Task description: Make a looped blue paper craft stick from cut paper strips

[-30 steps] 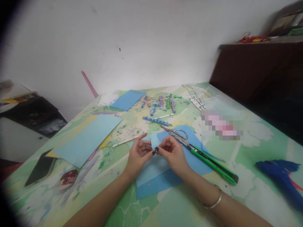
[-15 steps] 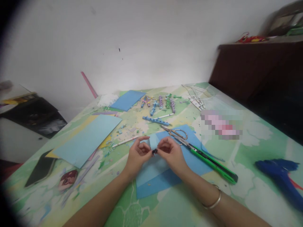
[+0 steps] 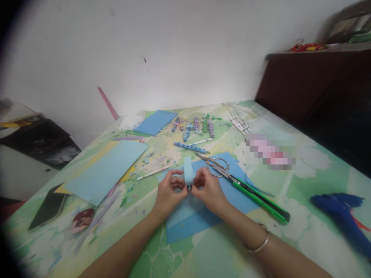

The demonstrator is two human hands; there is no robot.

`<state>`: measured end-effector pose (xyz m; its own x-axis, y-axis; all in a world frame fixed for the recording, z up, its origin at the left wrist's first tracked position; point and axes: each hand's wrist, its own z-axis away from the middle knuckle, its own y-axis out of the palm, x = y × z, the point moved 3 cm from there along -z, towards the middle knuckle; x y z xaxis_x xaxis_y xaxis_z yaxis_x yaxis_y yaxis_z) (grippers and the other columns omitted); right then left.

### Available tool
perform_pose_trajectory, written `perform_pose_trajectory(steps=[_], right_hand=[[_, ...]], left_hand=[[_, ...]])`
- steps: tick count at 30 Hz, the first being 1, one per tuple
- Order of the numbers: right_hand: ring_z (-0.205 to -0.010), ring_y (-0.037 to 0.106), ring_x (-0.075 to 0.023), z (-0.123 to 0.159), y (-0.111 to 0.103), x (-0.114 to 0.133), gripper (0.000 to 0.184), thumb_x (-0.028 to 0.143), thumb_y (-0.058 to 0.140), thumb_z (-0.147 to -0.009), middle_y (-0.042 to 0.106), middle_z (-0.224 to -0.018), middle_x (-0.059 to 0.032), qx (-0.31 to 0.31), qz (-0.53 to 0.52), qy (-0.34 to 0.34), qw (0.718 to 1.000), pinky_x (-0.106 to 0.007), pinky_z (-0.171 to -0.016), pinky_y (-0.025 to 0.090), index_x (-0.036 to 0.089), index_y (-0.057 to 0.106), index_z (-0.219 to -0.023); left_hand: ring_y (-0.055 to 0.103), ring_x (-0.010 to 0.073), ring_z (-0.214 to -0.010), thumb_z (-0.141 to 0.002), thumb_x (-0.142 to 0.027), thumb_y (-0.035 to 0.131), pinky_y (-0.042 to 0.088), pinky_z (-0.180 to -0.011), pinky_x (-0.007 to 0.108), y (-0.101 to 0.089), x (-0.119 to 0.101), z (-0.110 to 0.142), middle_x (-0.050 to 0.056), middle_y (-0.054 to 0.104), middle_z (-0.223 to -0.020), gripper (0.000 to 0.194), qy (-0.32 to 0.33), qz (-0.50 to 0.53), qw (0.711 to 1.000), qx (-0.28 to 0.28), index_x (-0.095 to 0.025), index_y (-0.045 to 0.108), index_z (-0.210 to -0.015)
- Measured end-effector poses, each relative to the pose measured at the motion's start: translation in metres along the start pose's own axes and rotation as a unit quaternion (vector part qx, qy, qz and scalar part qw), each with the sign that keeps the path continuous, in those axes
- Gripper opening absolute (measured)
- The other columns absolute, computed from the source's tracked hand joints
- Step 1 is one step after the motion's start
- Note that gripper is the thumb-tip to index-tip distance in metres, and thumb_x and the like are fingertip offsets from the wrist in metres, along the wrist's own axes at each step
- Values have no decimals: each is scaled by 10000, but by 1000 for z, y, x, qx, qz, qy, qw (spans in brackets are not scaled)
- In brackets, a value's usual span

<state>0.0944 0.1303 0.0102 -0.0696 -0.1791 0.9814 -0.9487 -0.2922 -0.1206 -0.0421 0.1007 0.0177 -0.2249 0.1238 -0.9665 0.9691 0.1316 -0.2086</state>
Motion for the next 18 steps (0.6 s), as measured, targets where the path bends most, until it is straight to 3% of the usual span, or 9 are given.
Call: perform_pose_trajectory(steps=[8,14,18], right_hand=[[-617,553,-113,-6,-11,-2,250,172,616,-632,538,-696,32,-36,26,10,999,-261,-609,463,210,401,-754],[-604,550,-109,-2,-5,2,248,174,603,-653,537,-694,35,-9,-9,16,1000,-261,-596,472,215,379,-750],[-628,548,-109,1,0,4,217,174,585,-666,524,-703,37,7,-11,-4,1000,-264,-619,477,213,387,-749]], left_hand=[[619,134,-634,-646,-113,600,503,-657,262,-9,4,-6,19,629,-714,246,-21,38,999,-15,-163,518,-873],[613,134,-584,-677,-235,653,486,-582,247,0,5,-4,-1,582,-648,173,-58,100,991,64,-150,532,-765],[598,120,-545,-690,-262,656,466,-557,230,5,5,-3,-20,552,-578,201,-76,137,985,76,-151,491,-663]])
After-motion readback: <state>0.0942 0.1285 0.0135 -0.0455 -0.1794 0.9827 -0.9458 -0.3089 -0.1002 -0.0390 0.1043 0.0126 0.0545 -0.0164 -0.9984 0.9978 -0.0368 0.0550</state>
